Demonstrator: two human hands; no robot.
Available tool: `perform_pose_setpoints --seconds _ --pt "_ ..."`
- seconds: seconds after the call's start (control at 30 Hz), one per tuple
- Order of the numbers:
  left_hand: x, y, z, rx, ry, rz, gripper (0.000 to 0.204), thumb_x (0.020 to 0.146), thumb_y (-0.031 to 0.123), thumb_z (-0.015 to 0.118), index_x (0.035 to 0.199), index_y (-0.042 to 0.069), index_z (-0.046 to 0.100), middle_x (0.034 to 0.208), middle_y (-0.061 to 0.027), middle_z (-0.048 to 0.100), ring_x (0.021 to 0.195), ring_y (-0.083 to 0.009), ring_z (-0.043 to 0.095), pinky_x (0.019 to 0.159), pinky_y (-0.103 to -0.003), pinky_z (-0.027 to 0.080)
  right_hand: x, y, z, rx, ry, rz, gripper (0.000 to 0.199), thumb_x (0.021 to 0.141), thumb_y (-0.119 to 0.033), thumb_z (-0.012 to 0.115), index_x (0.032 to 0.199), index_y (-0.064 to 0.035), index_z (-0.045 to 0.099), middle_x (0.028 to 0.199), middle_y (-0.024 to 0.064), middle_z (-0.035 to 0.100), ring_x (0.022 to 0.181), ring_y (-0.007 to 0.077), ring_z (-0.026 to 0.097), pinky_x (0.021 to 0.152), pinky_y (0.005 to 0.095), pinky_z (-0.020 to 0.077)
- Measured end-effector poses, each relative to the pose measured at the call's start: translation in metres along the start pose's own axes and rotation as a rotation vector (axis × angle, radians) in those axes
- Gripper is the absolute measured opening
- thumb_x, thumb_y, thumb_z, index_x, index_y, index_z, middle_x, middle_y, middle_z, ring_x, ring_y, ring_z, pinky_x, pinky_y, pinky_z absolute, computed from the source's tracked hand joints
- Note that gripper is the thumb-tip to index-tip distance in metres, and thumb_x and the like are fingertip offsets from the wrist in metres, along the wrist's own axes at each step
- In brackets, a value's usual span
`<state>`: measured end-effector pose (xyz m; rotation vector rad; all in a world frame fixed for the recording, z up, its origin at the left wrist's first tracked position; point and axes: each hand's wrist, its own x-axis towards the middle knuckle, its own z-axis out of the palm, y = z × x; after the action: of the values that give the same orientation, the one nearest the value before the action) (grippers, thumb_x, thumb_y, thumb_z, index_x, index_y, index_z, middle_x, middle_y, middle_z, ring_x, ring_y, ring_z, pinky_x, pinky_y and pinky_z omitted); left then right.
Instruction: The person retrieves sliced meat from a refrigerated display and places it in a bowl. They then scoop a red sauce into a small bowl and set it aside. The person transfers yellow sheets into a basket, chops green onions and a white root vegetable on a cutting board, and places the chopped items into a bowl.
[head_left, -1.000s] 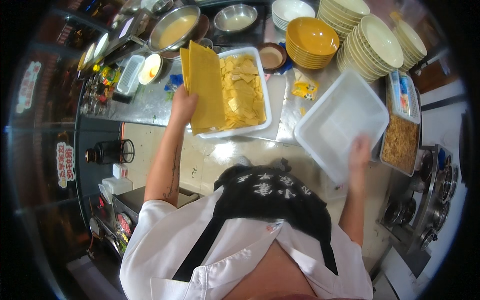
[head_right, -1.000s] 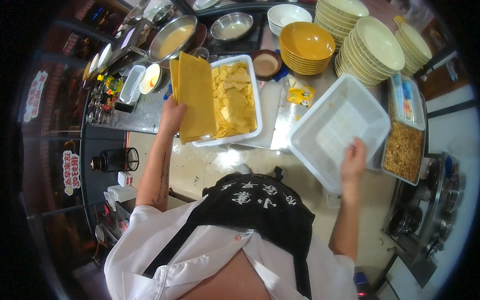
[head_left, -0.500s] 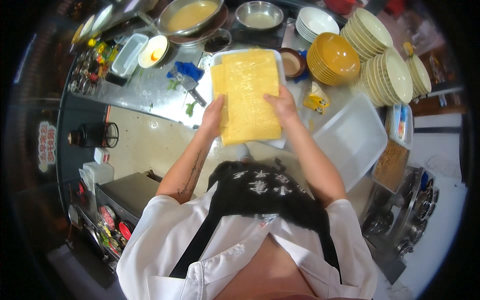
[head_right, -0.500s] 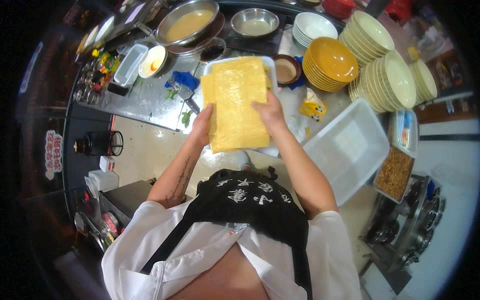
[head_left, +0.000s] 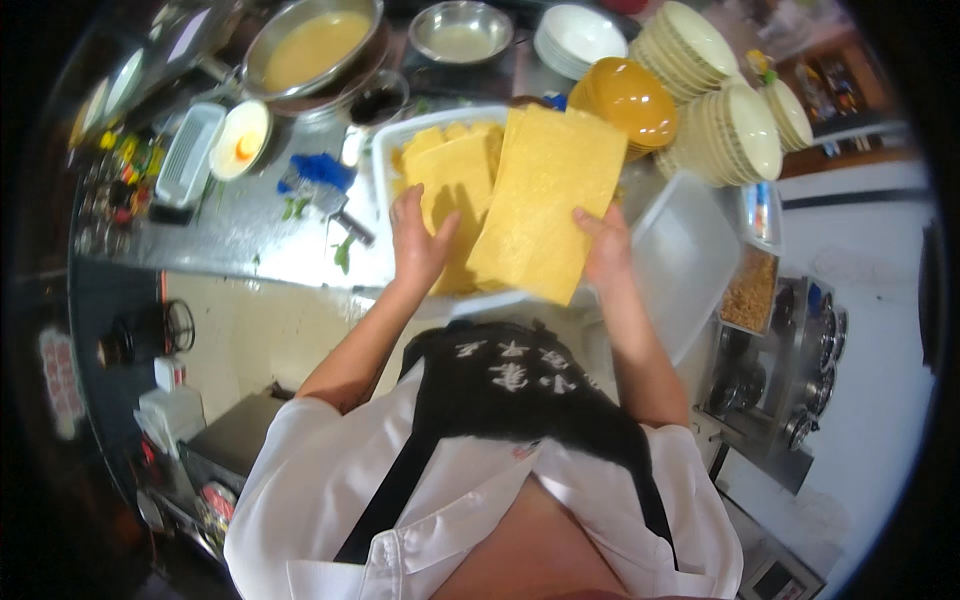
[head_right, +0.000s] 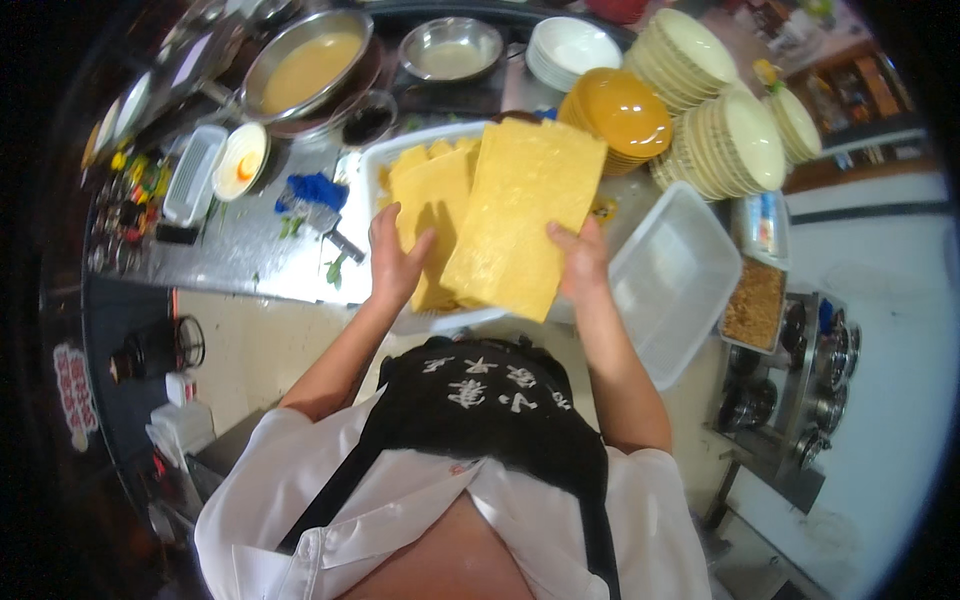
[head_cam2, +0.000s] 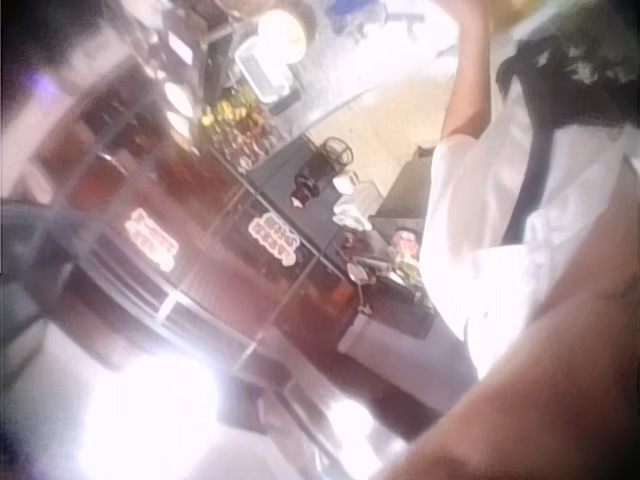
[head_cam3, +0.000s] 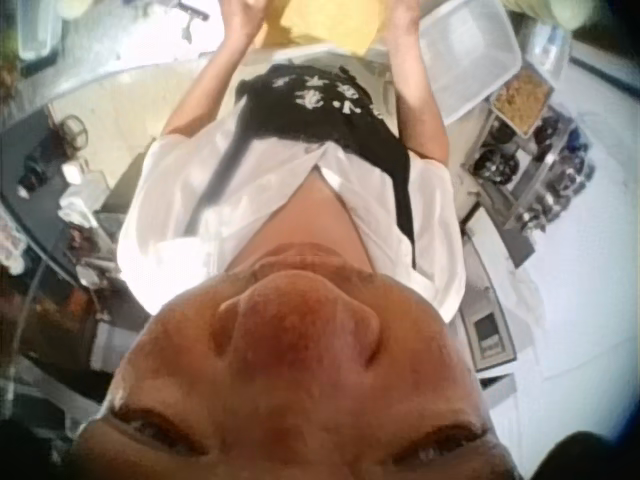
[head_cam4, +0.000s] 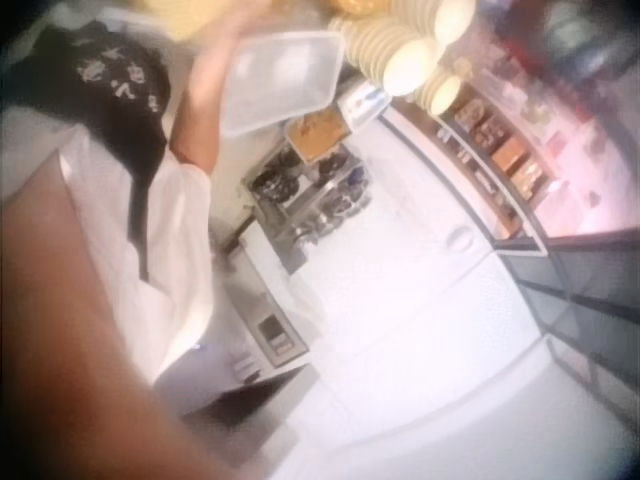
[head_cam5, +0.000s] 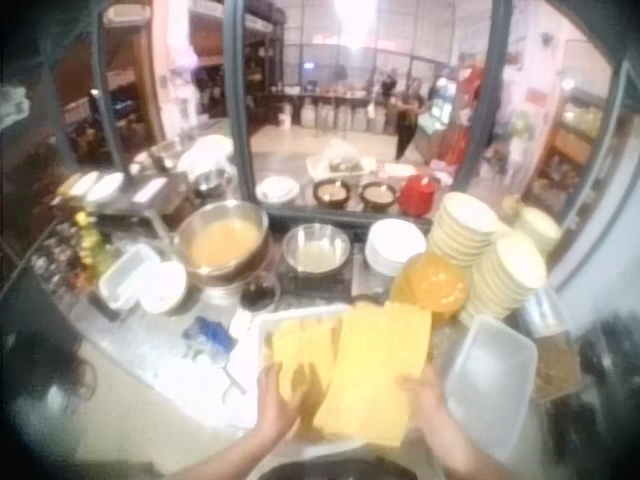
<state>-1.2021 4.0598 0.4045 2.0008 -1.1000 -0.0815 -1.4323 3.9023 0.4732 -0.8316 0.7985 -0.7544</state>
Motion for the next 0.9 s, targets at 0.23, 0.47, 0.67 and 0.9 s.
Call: perform_pose_setpoints --seconds 0.23,0.47,0.67,0.9 --pt "0.066 0.084 0.026 -1.212 -0.831 -0.64 0.053 0.097 0.014 0.069 0.144 0.0 0.048 0.129 -0.0123 0.065 0.114 -0.0201 0.064 0.094 -0.036 0.054 -0.025 0.01 -0.011 0.096 -0.082 0.006 0.046 0.097 -0.011 0.065 0.139 -0.0015 0.049 0.131 0.0142 0.063 0.114 0.0266 0.064 0.095 0.0417 0.0544" --pt "0.068 0.155 0.066 -1.072 -0.989 -0.443 0.046 0.096 0.01 0.069 0.138 0.0 0.055 0.123 -0.0099 0.069 0.106 -0.0192 0.067 0.091 -0.034 0.055 -0.01 -0.112 -0.123 -0.259 -0.016 -0.107 0.028 0.101 -0.025 0.064 0.12 -0.006 0.057 0.098 0.0017 0.066 0.083 0.0124 0.065 0.066 0.029 0.0538" --pt "0.066 0.255 0.108 -0.807 -1.022 -0.222 0.04 0.096 0.006 0.067 0.134 0.0 0.058 0.119 -0.0084 0.07 0.103 -0.0157 0.067 0.09 -0.031 0.054 -0.008 -0.166 -0.2 -0.82 0.111 -0.211 0.017 0.096 -0.017 0.065 0.109 -0.0073 0.059 0.083 0.0069 0.069 0.072 0.0206 0.069 0.06 0.0352 0.0529" --pt "0.018 0.335 0.193 -0.42 -0.973 0.002 0.042 0.087 0.009 0.064 0.128 -0.002 0.06 0.113 -0.0238 0.07 0.108 -0.0348 0.067 0.096 -0.04 0.051 0.003 -0.116 -0.264 -1.664 0.055 -0.556 0.013 0.086 -0.015 0.059 0.094 -0.0045 0.059 0.08 0.0202 0.07 0.077 0.0403 0.069 0.066 0.0527 0.0538"
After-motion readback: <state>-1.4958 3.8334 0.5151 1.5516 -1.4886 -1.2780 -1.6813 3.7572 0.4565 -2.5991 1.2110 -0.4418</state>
